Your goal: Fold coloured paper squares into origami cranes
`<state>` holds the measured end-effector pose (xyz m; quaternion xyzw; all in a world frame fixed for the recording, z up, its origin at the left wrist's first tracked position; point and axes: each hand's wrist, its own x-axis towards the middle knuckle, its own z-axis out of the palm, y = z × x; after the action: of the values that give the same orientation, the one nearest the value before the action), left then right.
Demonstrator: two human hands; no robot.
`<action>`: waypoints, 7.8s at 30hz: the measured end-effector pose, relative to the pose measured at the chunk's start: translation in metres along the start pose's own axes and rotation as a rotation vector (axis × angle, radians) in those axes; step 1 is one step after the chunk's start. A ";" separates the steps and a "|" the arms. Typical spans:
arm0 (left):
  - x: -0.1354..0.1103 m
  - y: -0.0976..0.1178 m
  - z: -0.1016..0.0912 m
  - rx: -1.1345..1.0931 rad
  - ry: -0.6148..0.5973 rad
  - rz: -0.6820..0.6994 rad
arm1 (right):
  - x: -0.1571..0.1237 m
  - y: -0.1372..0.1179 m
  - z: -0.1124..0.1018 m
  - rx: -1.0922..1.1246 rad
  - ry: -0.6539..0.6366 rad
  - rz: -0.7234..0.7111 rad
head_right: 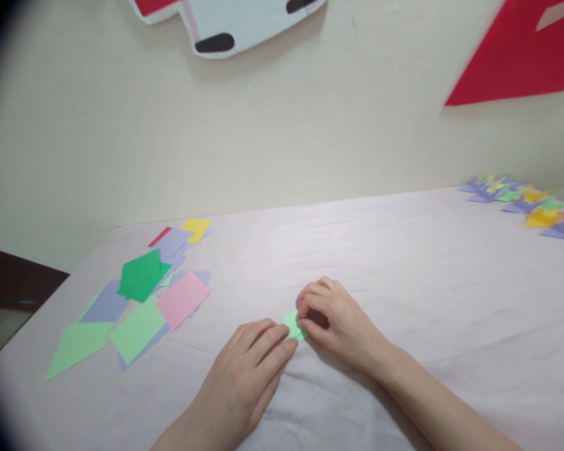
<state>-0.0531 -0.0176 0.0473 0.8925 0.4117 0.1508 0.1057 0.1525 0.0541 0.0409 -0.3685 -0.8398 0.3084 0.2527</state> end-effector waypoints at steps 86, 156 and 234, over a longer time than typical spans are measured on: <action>0.005 0.012 0.006 0.063 -0.104 -0.056 | -0.003 0.010 -0.004 0.273 0.129 0.240; 0.011 0.004 -0.011 -0.333 -0.058 -0.335 | -0.019 -0.016 0.004 0.036 -0.094 0.027; 0.011 0.008 0.016 -0.165 0.000 -0.405 | -0.015 -0.019 0.018 -0.087 -0.088 0.110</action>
<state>-0.0345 -0.0153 0.0370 0.7800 0.5688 0.1595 0.2065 0.1411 0.0259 0.0392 -0.4109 -0.8412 0.3009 0.1817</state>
